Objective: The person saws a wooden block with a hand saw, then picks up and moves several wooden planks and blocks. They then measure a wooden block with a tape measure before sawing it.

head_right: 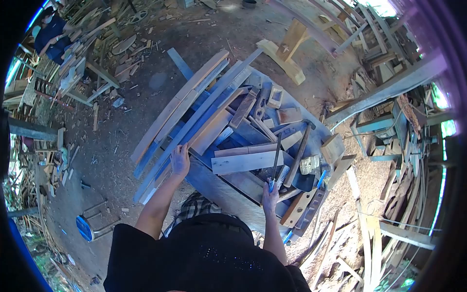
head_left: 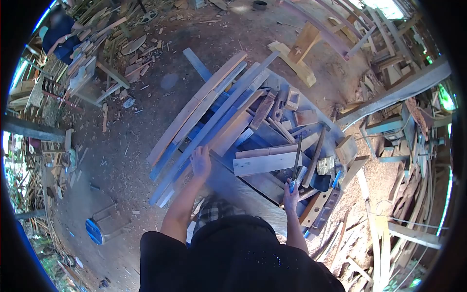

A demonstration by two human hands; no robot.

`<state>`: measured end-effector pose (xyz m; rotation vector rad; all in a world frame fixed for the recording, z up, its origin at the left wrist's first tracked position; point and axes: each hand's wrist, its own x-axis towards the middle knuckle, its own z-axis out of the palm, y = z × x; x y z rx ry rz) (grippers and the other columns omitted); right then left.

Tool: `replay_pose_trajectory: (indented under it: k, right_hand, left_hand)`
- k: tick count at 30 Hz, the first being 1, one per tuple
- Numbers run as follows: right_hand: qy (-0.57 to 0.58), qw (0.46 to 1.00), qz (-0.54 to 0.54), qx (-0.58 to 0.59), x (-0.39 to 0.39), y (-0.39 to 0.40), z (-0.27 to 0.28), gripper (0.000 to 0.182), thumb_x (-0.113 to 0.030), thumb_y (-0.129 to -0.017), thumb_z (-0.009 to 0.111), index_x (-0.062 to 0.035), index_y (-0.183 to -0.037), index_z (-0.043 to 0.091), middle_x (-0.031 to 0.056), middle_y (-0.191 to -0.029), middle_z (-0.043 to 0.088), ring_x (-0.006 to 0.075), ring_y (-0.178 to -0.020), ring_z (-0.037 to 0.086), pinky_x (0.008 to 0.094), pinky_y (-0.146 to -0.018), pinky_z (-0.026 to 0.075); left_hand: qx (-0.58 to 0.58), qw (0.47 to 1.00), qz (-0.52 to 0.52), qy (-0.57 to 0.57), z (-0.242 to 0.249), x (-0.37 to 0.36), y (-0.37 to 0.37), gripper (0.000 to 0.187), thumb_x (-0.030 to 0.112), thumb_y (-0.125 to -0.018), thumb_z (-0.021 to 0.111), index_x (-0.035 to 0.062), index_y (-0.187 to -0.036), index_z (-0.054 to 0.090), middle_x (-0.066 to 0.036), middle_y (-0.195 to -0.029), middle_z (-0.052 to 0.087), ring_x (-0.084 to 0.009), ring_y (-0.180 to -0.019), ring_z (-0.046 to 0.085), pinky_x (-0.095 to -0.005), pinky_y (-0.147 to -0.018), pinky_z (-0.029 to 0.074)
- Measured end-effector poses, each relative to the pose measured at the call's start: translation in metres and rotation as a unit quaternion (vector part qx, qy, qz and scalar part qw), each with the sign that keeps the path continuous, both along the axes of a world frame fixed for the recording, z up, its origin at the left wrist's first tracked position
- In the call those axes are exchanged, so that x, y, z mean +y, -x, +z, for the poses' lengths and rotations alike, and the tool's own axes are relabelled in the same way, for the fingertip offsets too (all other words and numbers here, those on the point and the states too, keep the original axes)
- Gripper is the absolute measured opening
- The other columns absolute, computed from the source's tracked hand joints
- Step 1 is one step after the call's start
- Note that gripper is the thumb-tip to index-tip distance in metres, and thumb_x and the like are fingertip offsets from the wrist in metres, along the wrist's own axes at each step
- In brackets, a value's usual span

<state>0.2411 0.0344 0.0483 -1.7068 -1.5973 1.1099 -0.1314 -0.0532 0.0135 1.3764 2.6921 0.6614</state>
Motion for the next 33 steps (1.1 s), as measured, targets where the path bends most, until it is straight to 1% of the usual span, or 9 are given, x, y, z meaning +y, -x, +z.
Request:
replay_pose_trajectory:
  k: [3,7,8,12,18,20,24,31,33]
  right_hand:
    - [0.009,1.0,-0.003,-0.006,0.003,0.007,0.008,0.031,-0.02,-0.095,0.062,-0.0043,-0.122,0.062,0.0057,-0.102,0.067,0.0147,-0.091,0.061,0.0295,-0.085,0.047]
    - [0.014,1.0,-0.019,0.0,0.003,0.012,0.012,0.027,-0.019,-0.094,0.062,-0.0039,-0.117,0.063,0.0104,-0.098,0.068,0.0173,-0.088,0.062,0.0327,-0.083,0.048]
    - [-0.044,0.999,-0.012,0.009,0.002,0.014,0.008,0.027,-0.019,-0.094,0.062,-0.0042,-0.117,0.063,0.0089,-0.095,0.068,0.0154,-0.083,0.062,0.0317,-0.079,0.048]
    - [-0.027,1.0,-0.006,-0.006,-0.004,0.015,0.009,0.028,-0.02,-0.094,0.062,-0.0041,-0.118,0.063,0.0075,-0.09,0.068,0.0133,-0.078,0.061,0.0304,-0.073,0.049]
    - [0.02,0.999,-0.011,-0.023,-0.013,0.007,-0.008,0.031,-0.023,-0.095,0.061,-0.0045,-0.12,0.061,0.0057,-0.08,0.062,0.0128,-0.072,0.057,0.0308,-0.068,0.048]
    - [-0.037,0.999,-0.009,-0.026,-0.016,0.009,-0.01,0.03,-0.024,-0.095,0.062,-0.0045,-0.119,0.061,0.0048,-0.078,0.06,0.0129,-0.071,0.056,0.0312,-0.068,0.047]
    - [-0.014,0.999,-0.017,-0.034,-0.019,0.014,-0.001,0.03,-0.023,-0.095,0.062,-0.0036,-0.118,0.061,0.0045,-0.079,0.06,0.0132,-0.073,0.056,0.0315,-0.069,0.047]
    - [-0.024,0.999,-0.028,-0.02,-0.024,0.016,0.004,0.028,-0.022,-0.095,0.062,-0.0031,-0.116,0.061,0.0051,-0.079,0.06,0.0141,-0.073,0.057,0.0319,-0.07,0.047]
    - [-0.031,0.999,-0.027,-0.015,-0.026,0.016,0.002,0.028,-0.022,-0.095,0.062,-0.0032,-0.115,0.062,0.0055,-0.079,0.06,0.0139,-0.073,0.056,0.0316,-0.07,0.047]
  left_hand:
    - [-0.073,0.994,-0.044,-0.063,0.004,0.0,0.02,0.032,0.003,-0.09,0.051,0.0026,-0.122,0.057,-0.019,-0.104,0.058,-0.0377,-0.097,0.058,-0.0458,-0.083,0.047]
    - [-0.045,0.991,-0.035,-0.124,0.009,0.012,0.047,0.038,0.0,-0.084,0.055,0.0051,-0.121,0.06,-0.017,-0.099,0.061,-0.0388,-0.093,0.06,-0.0454,-0.08,0.047]
    - [-0.051,0.993,-0.024,-0.107,0.01,0.018,0.056,0.038,0.001,-0.084,0.056,0.0063,-0.121,0.06,-0.017,-0.1,0.061,-0.0378,-0.094,0.06,-0.0462,-0.081,0.047]
    - [-0.011,1.0,0.003,-0.011,0.003,0.026,0.083,0.039,0.004,-0.086,0.058,0.0117,-0.124,0.059,-0.014,-0.106,0.061,-0.0325,-0.1,0.06,-0.0467,-0.084,0.045]
    - [0.093,0.996,-0.009,0.001,0.018,0.029,0.077,0.043,0.01,-0.085,0.063,0.0212,-0.126,0.058,-0.009,-0.121,0.053,-0.0297,-0.113,0.052,-0.0466,-0.09,0.038]
    - [0.062,0.997,-0.025,0.028,0.016,0.023,0.075,0.044,0.011,-0.084,0.063,0.0202,-0.127,0.057,-0.01,-0.123,0.052,-0.0313,-0.114,0.05,-0.0481,-0.091,0.038]
    - [0.03,0.996,-0.084,0.016,0.005,-0.005,0.063,0.05,0.012,-0.081,0.065,0.0167,-0.13,0.053,-0.013,-0.123,0.05,-0.0354,-0.116,0.047,-0.0509,-0.094,0.036]
    - [0.041,0.993,-0.073,0.084,0.01,-0.047,0.069,0.06,0.012,-0.08,0.065,0.0164,-0.136,0.045,-0.015,-0.124,0.048,-0.0378,-0.118,0.044,-0.0529,-0.099,0.034]
    - [-0.003,0.993,-0.097,0.073,0.008,-0.052,0.077,0.061,0.01,-0.081,0.064,0.0169,-0.138,0.043,-0.015,-0.124,0.048,-0.0372,-0.118,0.045,-0.0529,-0.098,0.036]
